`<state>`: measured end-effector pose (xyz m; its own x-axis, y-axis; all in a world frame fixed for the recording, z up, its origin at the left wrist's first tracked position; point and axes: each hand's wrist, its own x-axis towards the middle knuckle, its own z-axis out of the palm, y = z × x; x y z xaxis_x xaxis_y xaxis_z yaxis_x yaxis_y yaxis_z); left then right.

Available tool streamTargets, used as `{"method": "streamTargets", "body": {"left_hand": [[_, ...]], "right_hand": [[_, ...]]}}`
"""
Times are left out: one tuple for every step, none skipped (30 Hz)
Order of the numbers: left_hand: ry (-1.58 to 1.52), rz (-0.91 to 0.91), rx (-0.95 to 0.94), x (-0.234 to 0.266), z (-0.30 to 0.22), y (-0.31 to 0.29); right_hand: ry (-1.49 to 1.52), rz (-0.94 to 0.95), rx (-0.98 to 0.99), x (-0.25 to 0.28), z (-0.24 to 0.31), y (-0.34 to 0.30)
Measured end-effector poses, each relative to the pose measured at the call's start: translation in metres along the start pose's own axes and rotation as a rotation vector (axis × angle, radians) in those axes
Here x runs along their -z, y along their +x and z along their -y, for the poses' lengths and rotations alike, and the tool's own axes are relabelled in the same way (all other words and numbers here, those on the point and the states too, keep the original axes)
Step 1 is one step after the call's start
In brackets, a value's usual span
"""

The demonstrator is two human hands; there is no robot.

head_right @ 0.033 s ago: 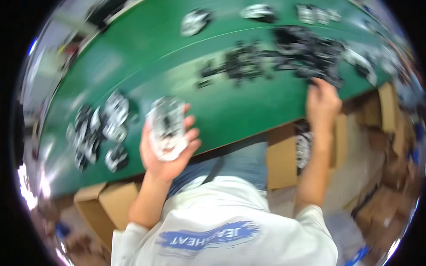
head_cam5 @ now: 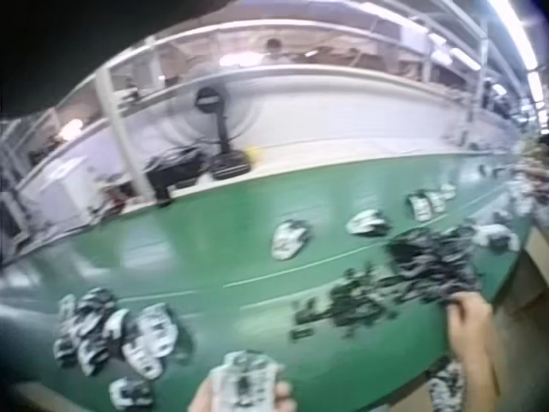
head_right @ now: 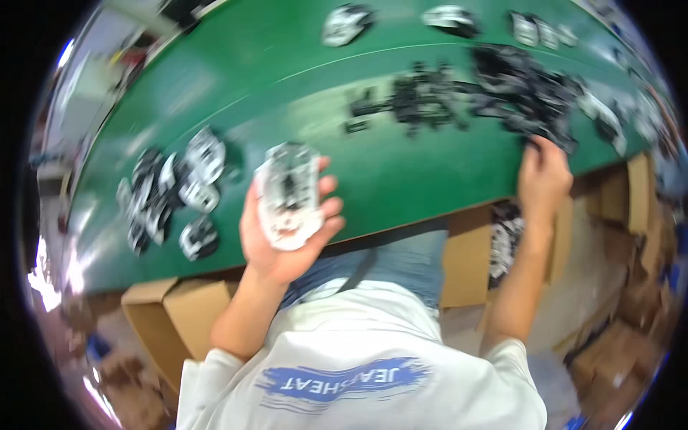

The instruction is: The person assembles computer mouse shells by fitting small plastic brackets and side covers onto each shell by hand, then places the assembled shells into a cardboard box.

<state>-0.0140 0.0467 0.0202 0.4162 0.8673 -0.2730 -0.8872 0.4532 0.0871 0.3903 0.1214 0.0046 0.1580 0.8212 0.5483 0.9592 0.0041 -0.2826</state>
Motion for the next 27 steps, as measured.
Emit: {"method": "streamTargets", "body": {"left_hand": [[0.026,0.003,-0.016,0.004,-0.002,-0.002],[0.025,0.041,-0.046,0.011,-0.005,-0.005],[0.023,0.089,-0.063,0.018,-0.006,-0.007],[0.019,0.073,-0.086,0.019,-0.009,-0.013],[0.012,0.055,-0.105,0.022,-0.01,-0.018],[0.026,0.046,-0.131,0.025,-0.011,-0.021],[0.036,0.049,-0.129,0.027,-0.011,-0.022],[0.113,0.042,-0.188,0.025,-0.011,-0.024],[0.28,-0.103,-0.233,0.02,-0.008,-0.03],[0.405,-0.2,-0.27,0.017,-0.006,-0.032],[0.523,-0.289,-0.293,0.015,-0.005,-0.032],[0.513,-0.281,-0.28,0.014,-0.005,-0.031],[0.548,-0.34,-0.261,0.015,-0.006,-0.031],[0.583,-0.397,-0.241,0.016,-0.008,-0.029],[0.57,-0.392,-0.219,0.015,-0.01,-0.025],[0.569,-0.432,-0.195,0.014,-0.009,-0.022],[0.563,-0.473,-0.173,0.012,-0.008,-0.021],[0.5,-0.441,-0.153,0.012,-0.006,-0.021],[0.493,-0.441,-0.144,0.011,-0.001,-0.021],[0.469,-0.45,-0.126,0.01,0.004,-0.021],[0.446,-0.46,-0.112,0.01,0.009,-0.022],[0.462,-0.46,-0.143,0.009,0.014,-0.019],[0.488,-0.424,-0.118,-0.001,0.015,-0.022],[0.48,-0.439,-0.146,-0.001,0.019,-0.021],[0.474,-0.454,-0.176,0.0,0.02,-0.021],[0.471,-0.465,-0.189,0.002,0.017,-0.024],[0.425,-0.442,-0.171,0.004,0.013,-0.028]], "right_hand": [[-0.024,-0.03,0.074,-0.008,-0.016,0.002],[-0.003,-0.03,0.056,-0.02,-0.025,0.004],[0.003,-0.035,0.032,-0.032,-0.028,0.007],[0.027,-0.009,0.045,-0.04,-0.022,0.008],[0.03,-0.044,0.062,-0.045,-0.018,0.01],[0.024,-0.085,0.077,-0.047,-0.016,0.011],[0.004,-0.078,0.075,-0.04,-0.012,0.011],[0.033,-0.062,-0.036,-0.039,-0.002,0.01],[0.058,-0.05,-0.148,-0.037,0.007,0.009],[0.151,-0.062,-0.204,-0.045,0.017,0.005],[0.368,-0.075,-0.197,-0.049,0.02,0.002],[0.604,0.001,-0.222,-0.051,0.026,-0.005],[0.843,0.081,-0.247,-0.052,0.049,-0.014],[0.935,0.217,-0.273,-0.045,0.077,-0.024],[1.015,0.356,-0.308,-0.036,0.108,-0.036],[1.121,0.418,-0.276,-0.032,0.133,-0.052],[1.225,0.485,-0.238,-0.029,0.155,-0.063],[1.225,0.465,-0.087,-0.032,0.169,-0.069],[1.226,0.45,0.067,-0.036,0.18,-0.073],[1.22,0.456,0.061,-0.037,0.192,-0.074],[1.184,0.301,0.169,-0.036,0.205,-0.072],[1.155,0.147,0.281,-0.038,0.213,-0.071],[1.166,0.157,0.283,-0.039,0.214,-0.072],[1.12,0.212,0.414,-0.038,0.211,-0.074],[1.073,0.264,0.545,-0.039,0.209,-0.076],[1.095,0.272,0.531,-0.04,0.208,-0.08],[1.109,0.28,0.536,-0.041,0.208,-0.08]]}}
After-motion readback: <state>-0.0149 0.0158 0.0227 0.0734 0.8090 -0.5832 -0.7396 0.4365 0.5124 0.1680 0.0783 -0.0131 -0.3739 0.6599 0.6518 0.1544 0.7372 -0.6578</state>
